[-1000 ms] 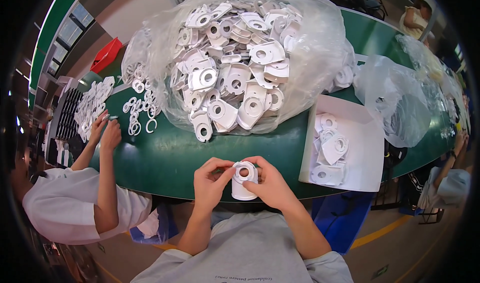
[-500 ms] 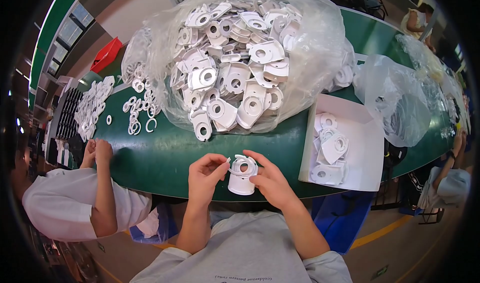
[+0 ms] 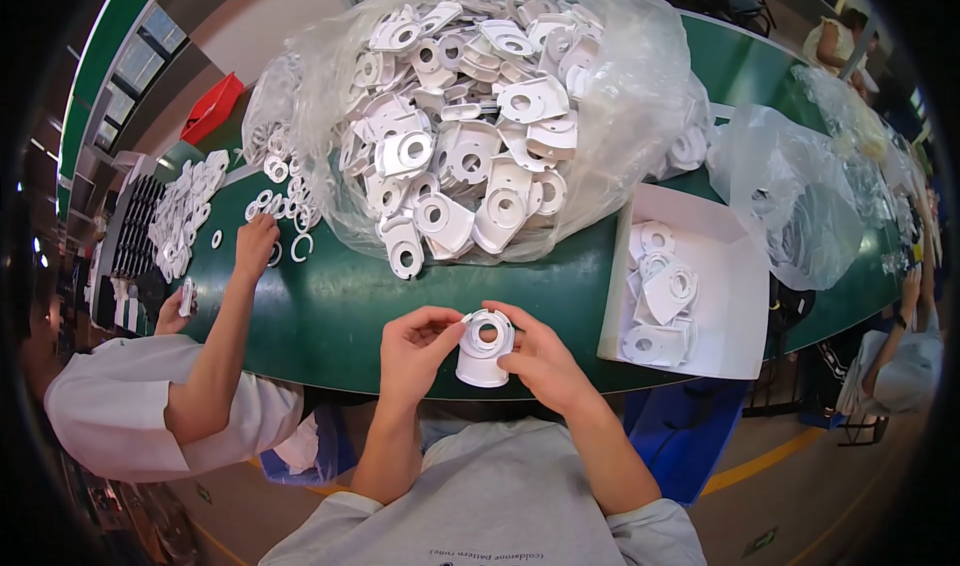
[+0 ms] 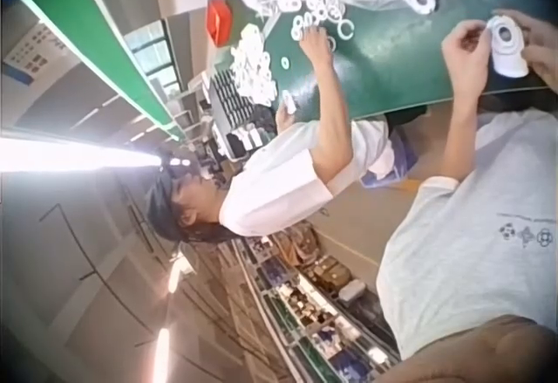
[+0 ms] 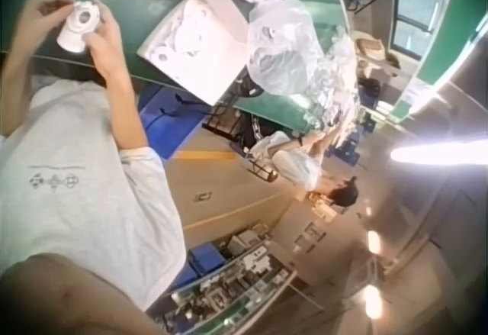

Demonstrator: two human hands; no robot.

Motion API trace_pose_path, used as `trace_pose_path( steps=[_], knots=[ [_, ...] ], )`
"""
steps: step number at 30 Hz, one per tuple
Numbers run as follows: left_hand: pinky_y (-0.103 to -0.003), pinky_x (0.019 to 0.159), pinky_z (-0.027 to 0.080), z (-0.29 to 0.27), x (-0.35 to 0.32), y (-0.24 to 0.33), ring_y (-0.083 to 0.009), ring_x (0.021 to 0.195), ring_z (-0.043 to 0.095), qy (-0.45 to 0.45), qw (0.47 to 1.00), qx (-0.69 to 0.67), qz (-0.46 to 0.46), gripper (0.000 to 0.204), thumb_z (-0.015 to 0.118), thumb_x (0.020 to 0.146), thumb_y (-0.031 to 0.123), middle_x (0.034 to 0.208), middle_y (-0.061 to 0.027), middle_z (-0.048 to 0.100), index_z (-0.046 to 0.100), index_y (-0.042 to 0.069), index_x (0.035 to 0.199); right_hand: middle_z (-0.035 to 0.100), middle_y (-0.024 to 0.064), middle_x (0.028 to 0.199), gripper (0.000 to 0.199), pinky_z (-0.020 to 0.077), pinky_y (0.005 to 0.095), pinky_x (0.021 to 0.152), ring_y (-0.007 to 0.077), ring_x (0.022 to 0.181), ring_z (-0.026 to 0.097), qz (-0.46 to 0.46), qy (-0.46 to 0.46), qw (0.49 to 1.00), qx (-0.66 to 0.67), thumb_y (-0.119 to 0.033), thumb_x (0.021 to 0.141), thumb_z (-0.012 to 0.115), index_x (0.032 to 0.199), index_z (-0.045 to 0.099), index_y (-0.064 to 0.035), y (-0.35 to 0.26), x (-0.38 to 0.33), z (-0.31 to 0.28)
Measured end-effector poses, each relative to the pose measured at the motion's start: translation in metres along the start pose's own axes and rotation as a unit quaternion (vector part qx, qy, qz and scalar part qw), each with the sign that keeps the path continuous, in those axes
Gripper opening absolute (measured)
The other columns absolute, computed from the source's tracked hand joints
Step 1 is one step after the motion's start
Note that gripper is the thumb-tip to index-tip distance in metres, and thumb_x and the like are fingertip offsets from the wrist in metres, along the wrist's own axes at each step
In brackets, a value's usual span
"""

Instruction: Assembling small white plastic components by fitting rings and other pieces together at a manufacturing workbench.

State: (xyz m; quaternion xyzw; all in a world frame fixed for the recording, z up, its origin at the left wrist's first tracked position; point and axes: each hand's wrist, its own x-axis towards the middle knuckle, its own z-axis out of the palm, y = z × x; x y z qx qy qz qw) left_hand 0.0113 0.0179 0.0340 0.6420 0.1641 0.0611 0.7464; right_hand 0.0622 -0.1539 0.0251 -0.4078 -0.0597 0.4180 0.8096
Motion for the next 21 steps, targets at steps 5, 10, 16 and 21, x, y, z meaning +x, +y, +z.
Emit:
trace_pose_path(
  steps=[5,10,16,21],
  knots=[
    [-0.02,0.067,0.049,0.0,-0.002,-0.009,-0.0086,0.074,0.061,0.018,0.995,0.076,0.064,0.011,0.065,0.083,-0.003,0.086,-0.0068,0.065,0.064,-0.006,0.094,0.058,0.008,0.115,0.065,0.045,0.0276,0.091,0.0142,0.104,0.056,-0.02,0.039,0.995,-0.091,0.011,0.077,0.057,0.137,0.038,-0.0012,0.0,0.001,0.01],
    [-0.019,0.066,0.048,0.001,-0.002,-0.012,-0.0082,0.074,0.06,0.017,0.992,0.098,0.074,0.012,0.065,0.083,-0.003,0.089,-0.0063,0.062,0.065,-0.007,0.094,0.058,0.0067,0.114,0.062,0.0456,0.0275,0.09,0.013,0.104,0.056,-0.037,0.044,0.992,-0.111,0.013,0.077,0.058,0.136,0.04,-0.0013,0.006,0.003,0.008],
    [-0.019,0.066,0.047,0.006,-0.004,-0.002,-0.0084,0.077,0.058,0.002,0.99,0.117,0.079,0.015,0.064,0.082,-0.005,0.094,-0.0064,0.059,0.066,-0.005,0.097,0.059,0.0079,0.111,0.063,0.0468,0.0268,0.088,0.0129,0.101,0.058,-0.048,0.047,0.992,-0.11,0.015,0.076,0.056,0.135,0.041,-0.001,0.005,0.004,0.007],
    [-0.02,0.068,0.047,0.006,-0.004,0.0,-0.009,0.08,0.058,-0.02,0.988,0.126,0.084,0.02,0.063,0.082,-0.005,0.095,-0.0063,0.059,0.067,-0.004,0.102,0.061,0.0081,0.107,0.063,0.0484,0.0268,0.085,0.0127,0.097,0.059,-0.042,0.055,0.991,-0.118,0.016,0.075,0.054,0.134,0.041,-0.001,0.0,0.001,0.009]
  ],
)
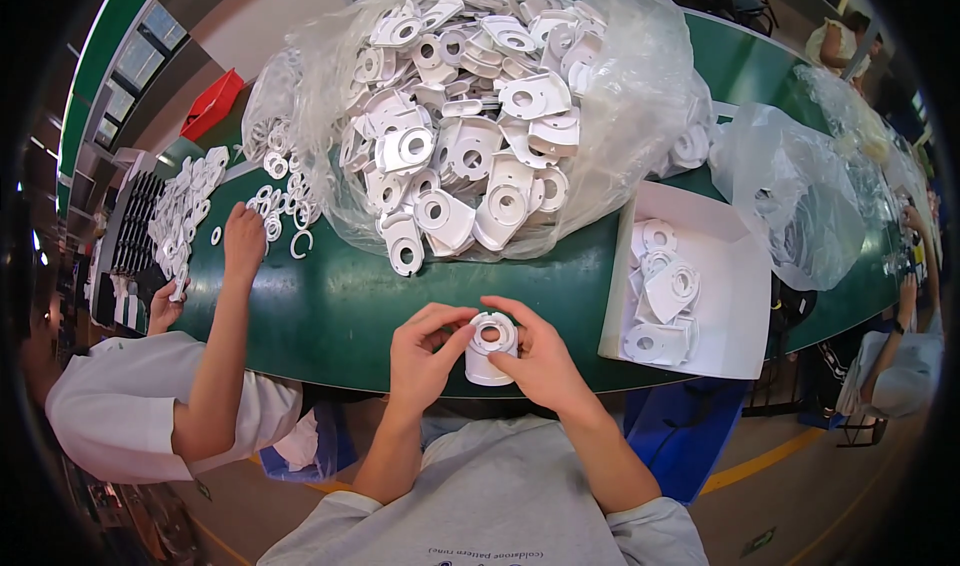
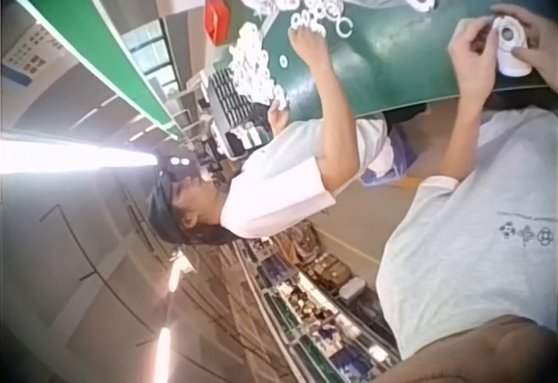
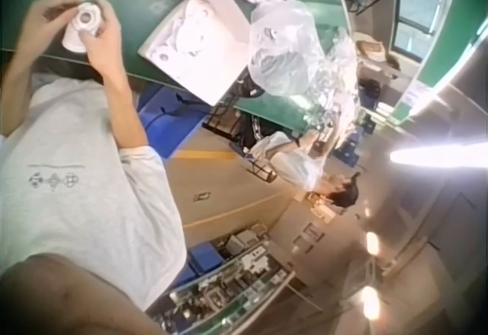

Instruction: Assembling small white plastic components by fitting rings and other pieces together at a manufacturing workbench.

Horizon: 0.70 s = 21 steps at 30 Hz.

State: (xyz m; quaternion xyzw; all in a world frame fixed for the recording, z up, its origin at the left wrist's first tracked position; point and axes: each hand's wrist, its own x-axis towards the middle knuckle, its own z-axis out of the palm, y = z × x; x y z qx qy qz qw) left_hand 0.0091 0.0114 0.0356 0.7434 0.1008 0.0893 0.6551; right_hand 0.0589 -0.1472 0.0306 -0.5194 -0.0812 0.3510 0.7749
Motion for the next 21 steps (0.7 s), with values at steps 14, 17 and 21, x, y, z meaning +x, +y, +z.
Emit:
trace_pose_path(
  steps=[14,17,21],
  knots=[
    [-0.019,0.061,0.044,-0.004,0.004,0.002,-0.0081,0.07,0.056,0.074,0.989,-0.126,0.002,0.013,0.063,0.082,-0.007,0.085,-0.0062,0.063,0.068,-0.006,0.093,0.059,0.0122,0.113,0.074,0.0476,0.03,0.089,0.0179,0.104,0.059,-0.002,-0.015,0.999,0.046,0.017,0.071,0.052,0.14,0.034,-0.0023,0.005,-0.003,-0.003],
    [-0.018,0.059,0.041,-0.008,0.003,0.006,-0.0067,0.069,0.054,0.07,0.987,-0.142,-0.008,0.013,0.064,0.082,-0.006,0.084,-0.0056,0.063,0.069,-0.005,0.094,0.06,0.0125,0.11,0.074,0.0475,0.0282,0.086,0.0164,0.101,0.059,-0.004,0.0,0.998,0.07,0.016,0.074,0.052,0.142,0.031,-0.004,0.003,-0.005,-0.001],
    [-0.019,0.062,0.044,-0.006,0.003,0.014,-0.0079,0.071,0.057,0.057,0.994,-0.093,0.012,0.013,0.064,0.082,-0.005,0.085,-0.0064,0.063,0.069,-0.005,0.095,0.061,0.0124,0.108,0.071,0.0469,0.0259,0.082,0.0147,0.098,0.06,-0.004,0.009,0.997,0.074,0.015,0.077,0.051,0.142,0.031,-0.0048,-0.002,-0.009,0.0]
  ],
)
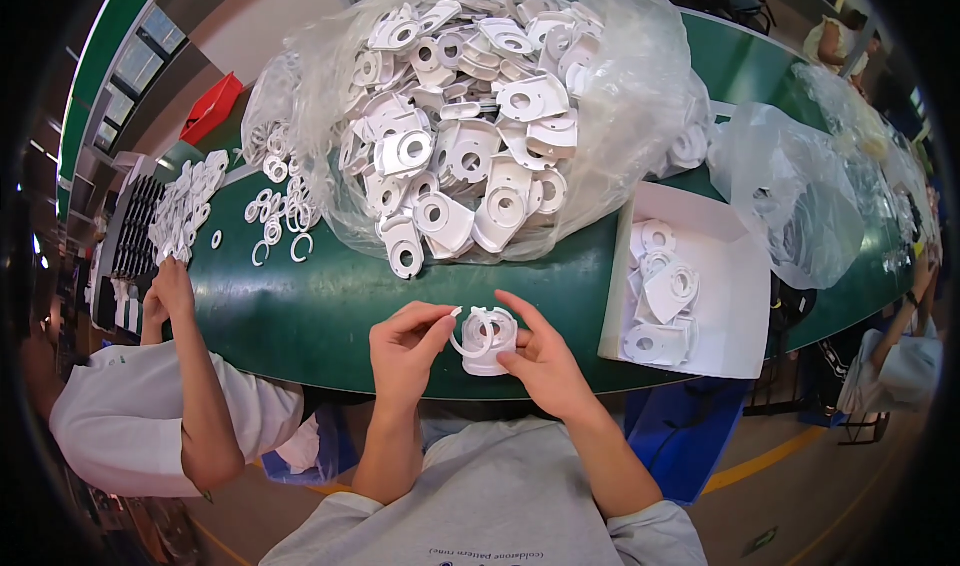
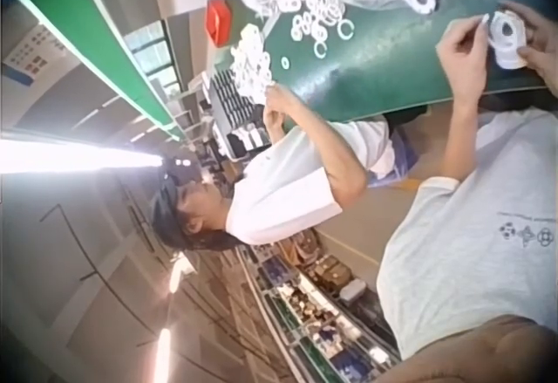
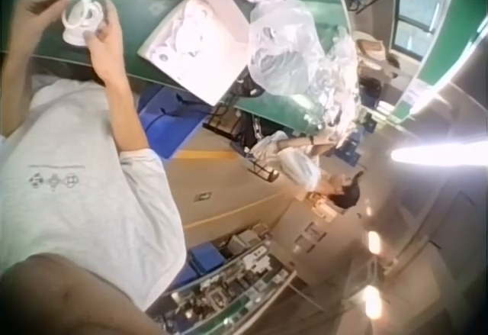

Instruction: Assembling small white plastic components by fitting rings and other pieces together at a manufacturing workbench.

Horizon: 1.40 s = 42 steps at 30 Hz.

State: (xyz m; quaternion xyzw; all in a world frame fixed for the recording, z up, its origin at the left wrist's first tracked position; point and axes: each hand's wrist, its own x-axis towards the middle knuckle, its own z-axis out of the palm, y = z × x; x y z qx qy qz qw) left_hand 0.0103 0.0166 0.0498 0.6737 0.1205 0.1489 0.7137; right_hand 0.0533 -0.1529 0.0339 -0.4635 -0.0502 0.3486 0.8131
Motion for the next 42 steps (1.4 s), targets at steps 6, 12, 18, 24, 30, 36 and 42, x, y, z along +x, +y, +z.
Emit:
trace_pose_path(
  steps=[6,12,18,24,30,36,42],
  knots=[
    [-0.019,0.062,0.044,0.004,0.001,-0.002,-0.0082,0.072,0.057,0.002,1.0,0.024,0.0,0.013,0.064,0.082,-0.005,0.086,-0.0068,0.063,0.069,-0.006,0.094,0.062,0.0115,0.105,0.067,0.0473,0.0258,0.081,0.0141,0.096,0.06,0.008,-0.012,0.998,-0.059,0.012,0.076,0.052,0.139,0.035,-0.0037,-0.001,-0.001,0.0],
    [-0.02,0.063,0.044,0.008,-0.002,-0.002,-0.0086,0.072,0.057,0.008,0.994,0.103,0.026,0.014,0.065,0.081,-0.005,0.085,-0.0071,0.064,0.069,-0.005,0.094,0.063,0.0117,0.104,0.066,0.0475,0.027,0.083,0.0147,0.095,0.061,0.021,-0.015,0.997,-0.077,0.011,0.075,0.051,0.138,0.037,-0.0034,-0.005,0.0,0.002],
    [-0.02,0.064,0.045,0.009,-0.006,0.001,-0.0097,0.072,0.058,0.012,0.985,0.165,0.052,0.015,0.066,0.079,-0.005,0.084,-0.0075,0.064,0.069,-0.004,0.094,0.063,0.0114,0.104,0.061,0.0485,0.0272,0.082,0.0141,0.094,0.062,0.014,-0.007,0.996,-0.083,0.009,0.08,0.057,0.137,0.039,-0.0037,-0.004,0.001,0.006],
    [-0.02,0.064,0.045,0.009,-0.01,0.005,-0.0095,0.074,0.058,0.008,0.984,0.164,0.075,0.016,0.064,0.081,-0.006,0.087,-0.0073,0.063,0.068,-0.004,0.097,0.064,0.0104,0.103,0.055,0.0494,0.0253,0.078,0.0128,0.091,0.062,-0.017,0.01,0.997,-0.07,0.009,0.082,0.057,0.133,0.042,-0.0026,-0.001,0.0,0.006],
    [-0.02,0.064,0.045,0.0,-0.013,-0.001,-0.0098,0.074,0.057,0.01,0.991,0.117,0.057,0.016,0.062,0.083,-0.004,0.088,-0.0074,0.062,0.068,-0.004,0.098,0.064,0.0095,0.104,0.053,0.0494,0.025,0.078,0.0124,0.093,0.062,-0.028,0.015,0.996,-0.079,0.01,0.081,0.057,0.132,0.043,-0.001,-0.002,-0.001,0.006],
    [-0.022,0.067,0.047,0.0,-0.014,0.0,-0.0115,0.076,0.06,-0.037,0.999,0.011,-0.011,0.014,0.063,0.084,-0.003,0.089,-0.0083,0.063,0.067,-0.006,0.097,0.061,0.009,0.108,0.052,0.0487,0.0259,0.082,0.0125,0.096,0.061,-0.034,-0.007,0.994,-0.102,0.012,0.08,0.057,0.129,0.044,-0.0002,0.001,-0.003,0.009],
    [-0.022,0.064,0.049,0.001,-0.012,0.0,-0.0114,0.074,0.06,-0.055,0.998,0.004,-0.025,0.013,0.063,0.084,-0.004,0.088,-0.0081,0.063,0.066,-0.007,0.096,0.058,0.0085,0.111,0.044,0.0468,0.0267,0.086,0.0122,0.095,0.058,-0.103,-0.015,0.99,-0.092,-0.001,0.09,0.051,0.133,0.041,-0.0014,0.007,-0.006,0.011]
  ],
)
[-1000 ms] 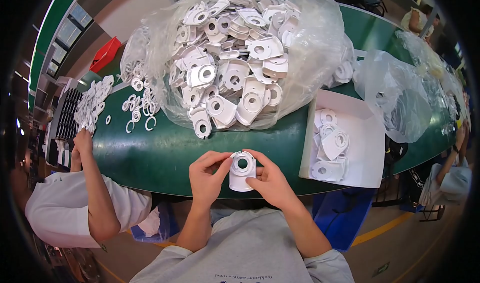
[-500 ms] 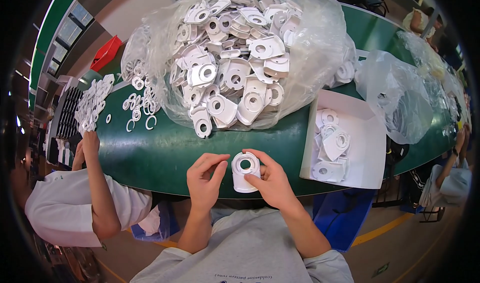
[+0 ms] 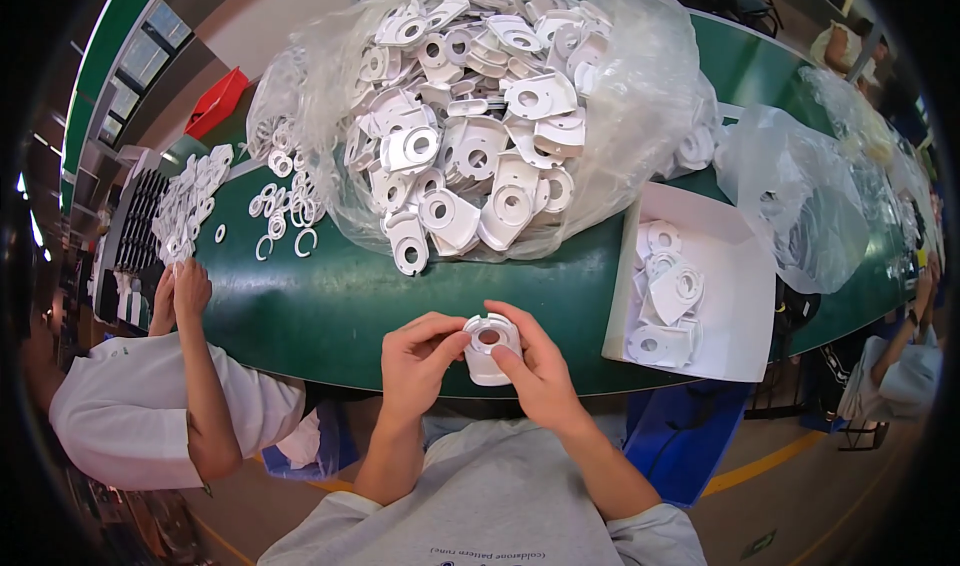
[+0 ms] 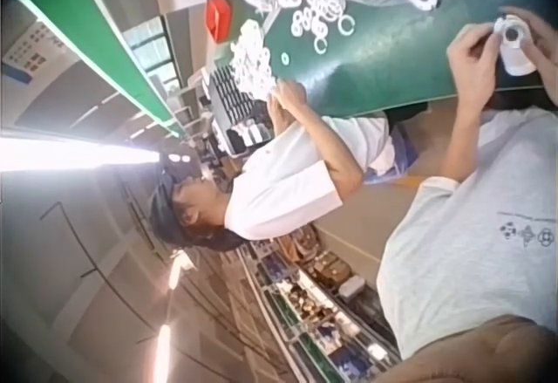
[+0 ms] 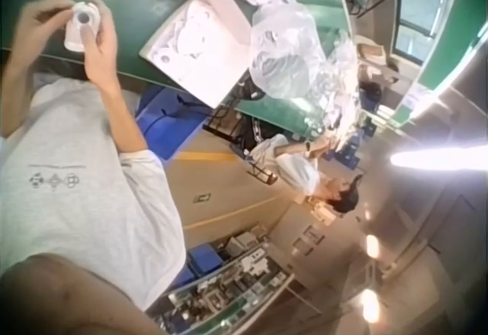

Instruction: Assembling small white plastic components by fitting rings and other pieces together at a manufacturing workbench.

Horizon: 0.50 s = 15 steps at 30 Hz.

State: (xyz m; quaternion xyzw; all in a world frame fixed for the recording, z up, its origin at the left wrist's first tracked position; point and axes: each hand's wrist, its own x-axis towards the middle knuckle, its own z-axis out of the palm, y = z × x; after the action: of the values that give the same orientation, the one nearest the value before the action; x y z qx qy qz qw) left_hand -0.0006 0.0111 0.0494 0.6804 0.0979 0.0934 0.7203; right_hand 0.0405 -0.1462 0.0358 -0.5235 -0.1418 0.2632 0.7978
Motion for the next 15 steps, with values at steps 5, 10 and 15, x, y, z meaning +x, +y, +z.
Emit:
trace_pose_path(
  steps=[5,10,15],
  knots=[
    [-0.023,0.062,0.05,0.007,-0.005,-0.003,-0.0128,0.072,0.06,0.029,0.999,-0.033,-0.025,0.011,0.061,0.084,-0.006,0.087,-0.0089,0.062,0.066,-0.008,0.094,0.058,0.0091,0.11,0.036,0.0507,0.0274,0.079,0.0139,0.09,0.059,-0.001,0.029,0.999,0.025,-0.015,0.096,0.048,0.129,0.043,-0.0005,0.007,-0.003,0.012],
    [-0.024,0.065,0.052,0.011,-0.009,-0.009,-0.014,0.074,0.061,0.057,0.995,-0.077,0.01,0.012,0.06,0.084,-0.007,0.09,-0.0102,0.062,0.065,-0.008,0.094,0.061,0.0082,0.102,0.028,0.0505,0.0251,0.074,0.0141,0.088,0.061,-0.043,0.057,0.997,-0.018,-0.015,0.097,0.047,0.12,0.05,0.0012,0.013,-0.003,0.008],
    [-0.024,0.069,0.051,0.011,-0.003,0.006,-0.0152,0.078,0.061,0.032,0.998,-0.026,0.037,0.015,0.062,0.08,-0.01,0.094,-0.0113,0.062,0.066,-0.007,0.095,0.063,0.0049,0.089,0.022,0.0449,0.022,0.069,0.0097,0.08,0.057,-0.044,0.063,0.989,-0.124,-0.014,0.097,0.046,0.103,0.059,0.0027,0.002,0.001,0.006]
  ],
)
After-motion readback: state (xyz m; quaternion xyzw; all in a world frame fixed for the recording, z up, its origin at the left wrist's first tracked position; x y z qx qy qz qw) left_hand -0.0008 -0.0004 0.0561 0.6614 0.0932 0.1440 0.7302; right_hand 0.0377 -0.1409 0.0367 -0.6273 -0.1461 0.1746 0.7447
